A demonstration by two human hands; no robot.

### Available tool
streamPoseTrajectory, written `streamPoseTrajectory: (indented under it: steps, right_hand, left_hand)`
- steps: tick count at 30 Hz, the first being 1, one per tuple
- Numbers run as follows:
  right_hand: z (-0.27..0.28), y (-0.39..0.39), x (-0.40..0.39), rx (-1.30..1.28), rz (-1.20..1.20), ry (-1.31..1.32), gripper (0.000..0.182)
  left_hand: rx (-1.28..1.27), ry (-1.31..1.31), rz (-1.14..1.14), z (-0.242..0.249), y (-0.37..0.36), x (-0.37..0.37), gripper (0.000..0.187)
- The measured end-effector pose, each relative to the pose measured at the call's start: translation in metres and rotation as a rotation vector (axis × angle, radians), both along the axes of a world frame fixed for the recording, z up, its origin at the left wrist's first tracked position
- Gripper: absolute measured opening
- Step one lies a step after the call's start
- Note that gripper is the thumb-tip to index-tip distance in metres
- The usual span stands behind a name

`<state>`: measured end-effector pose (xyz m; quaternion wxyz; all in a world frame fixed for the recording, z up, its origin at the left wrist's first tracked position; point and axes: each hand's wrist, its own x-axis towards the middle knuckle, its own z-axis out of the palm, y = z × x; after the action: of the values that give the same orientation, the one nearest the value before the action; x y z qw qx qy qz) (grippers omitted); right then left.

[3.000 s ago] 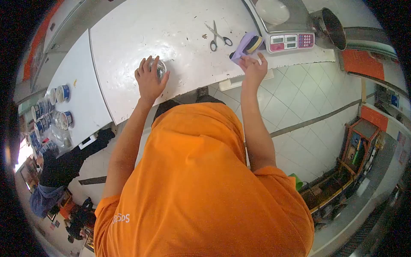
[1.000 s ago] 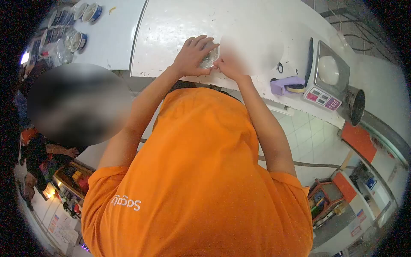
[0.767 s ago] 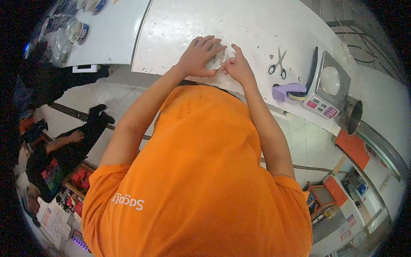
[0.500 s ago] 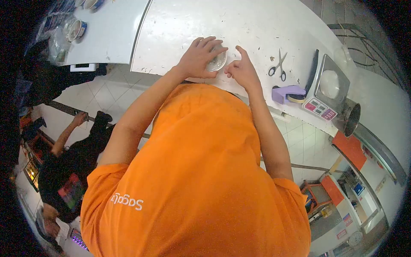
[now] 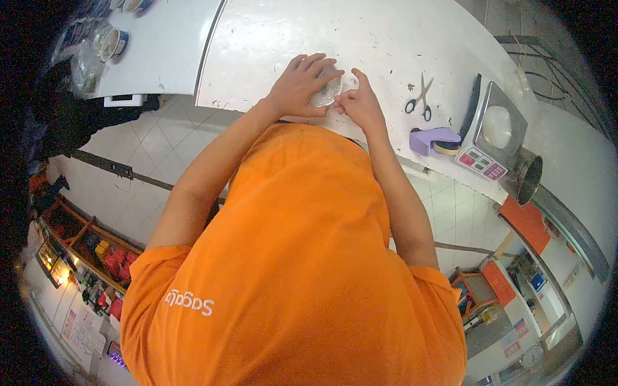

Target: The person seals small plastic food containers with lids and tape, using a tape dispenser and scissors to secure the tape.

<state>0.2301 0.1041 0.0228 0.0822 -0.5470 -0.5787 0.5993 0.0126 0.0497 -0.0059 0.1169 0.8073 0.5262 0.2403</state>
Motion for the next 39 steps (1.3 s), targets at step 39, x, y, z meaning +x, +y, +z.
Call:
streamPoseTrajectory:
  steps: [39]
  right_hand:
    - [-0.047, 0.01, 0.018, -0.198, 0.045, 0.263, 0.08]
  left_hand:
    - [0.046, -0.004, -0.018, 0.002, 0.002, 0.001, 0.082]
